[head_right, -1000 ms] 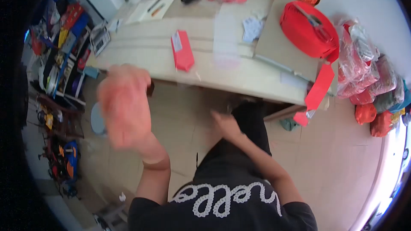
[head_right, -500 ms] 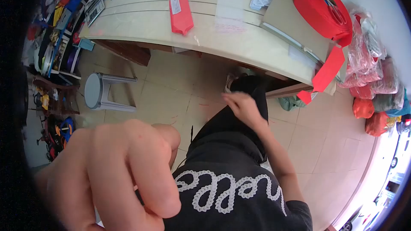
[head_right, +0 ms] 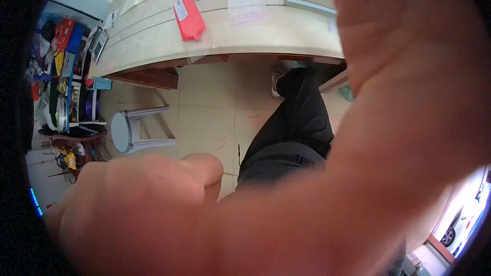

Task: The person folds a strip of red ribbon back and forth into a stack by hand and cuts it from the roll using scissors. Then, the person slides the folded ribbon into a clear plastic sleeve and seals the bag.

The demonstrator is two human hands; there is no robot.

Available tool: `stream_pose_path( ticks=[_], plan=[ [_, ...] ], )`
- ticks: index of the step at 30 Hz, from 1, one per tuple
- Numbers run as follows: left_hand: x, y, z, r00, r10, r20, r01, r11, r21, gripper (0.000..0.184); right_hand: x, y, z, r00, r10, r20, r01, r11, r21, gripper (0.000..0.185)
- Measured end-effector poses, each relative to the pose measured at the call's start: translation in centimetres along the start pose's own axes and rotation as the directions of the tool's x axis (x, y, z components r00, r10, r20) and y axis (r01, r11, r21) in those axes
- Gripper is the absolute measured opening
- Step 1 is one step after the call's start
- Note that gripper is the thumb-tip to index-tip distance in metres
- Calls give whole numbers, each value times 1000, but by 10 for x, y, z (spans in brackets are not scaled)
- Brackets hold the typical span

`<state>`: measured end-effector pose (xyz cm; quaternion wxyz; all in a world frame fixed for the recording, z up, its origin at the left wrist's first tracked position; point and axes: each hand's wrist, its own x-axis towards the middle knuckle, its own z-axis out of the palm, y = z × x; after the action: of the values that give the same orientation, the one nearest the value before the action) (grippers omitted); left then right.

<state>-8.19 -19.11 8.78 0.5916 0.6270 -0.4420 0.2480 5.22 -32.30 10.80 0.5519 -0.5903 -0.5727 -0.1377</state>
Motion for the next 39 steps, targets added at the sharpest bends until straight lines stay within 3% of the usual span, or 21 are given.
stream_pose_path(
  ticks=[20, 39],
  plan=[
    [-12, -11, 3, 997, 77, 13, -76, 996, -54, 24, 9, 2, -46, 988, -69, -139, 62, 997, -53, 35],
    [-4, -14, -3, 998, 60, 33, -62, 998, 33, 28, 21, 4, -32, 985, -112, -133, 112, 994, -4, 32]
  ],
)
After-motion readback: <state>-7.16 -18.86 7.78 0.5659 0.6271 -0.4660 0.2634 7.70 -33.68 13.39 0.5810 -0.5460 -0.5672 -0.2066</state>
